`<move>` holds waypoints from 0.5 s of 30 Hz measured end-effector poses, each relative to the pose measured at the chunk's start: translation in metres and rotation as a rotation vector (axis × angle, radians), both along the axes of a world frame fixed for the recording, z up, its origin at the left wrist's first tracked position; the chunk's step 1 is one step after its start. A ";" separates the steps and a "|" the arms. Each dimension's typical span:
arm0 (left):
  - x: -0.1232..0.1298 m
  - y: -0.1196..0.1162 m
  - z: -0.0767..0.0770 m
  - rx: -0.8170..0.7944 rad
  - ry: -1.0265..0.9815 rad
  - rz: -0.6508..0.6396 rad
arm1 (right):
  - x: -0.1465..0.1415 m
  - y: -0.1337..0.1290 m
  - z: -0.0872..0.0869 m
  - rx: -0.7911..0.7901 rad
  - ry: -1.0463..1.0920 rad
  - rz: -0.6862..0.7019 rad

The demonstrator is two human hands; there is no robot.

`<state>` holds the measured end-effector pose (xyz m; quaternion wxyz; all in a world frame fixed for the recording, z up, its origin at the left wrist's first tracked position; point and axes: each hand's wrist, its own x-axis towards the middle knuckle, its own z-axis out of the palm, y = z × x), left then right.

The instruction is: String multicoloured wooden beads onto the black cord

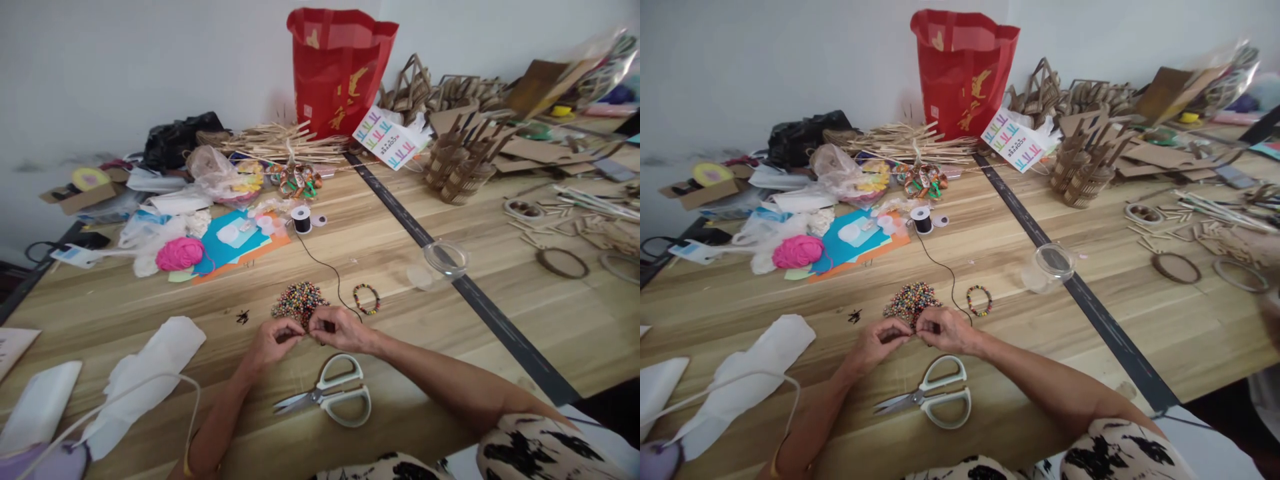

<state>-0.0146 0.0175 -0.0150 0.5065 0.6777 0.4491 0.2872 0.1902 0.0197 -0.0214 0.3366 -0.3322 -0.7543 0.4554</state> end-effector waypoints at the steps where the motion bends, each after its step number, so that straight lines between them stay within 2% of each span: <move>1: 0.000 0.000 0.001 -0.001 0.004 -0.002 | 0.000 0.000 0.000 0.008 0.000 -0.001; 15: 0.001 0.000 0.002 -0.013 0.000 -0.001 | 0.000 0.001 -0.001 0.015 0.008 0.013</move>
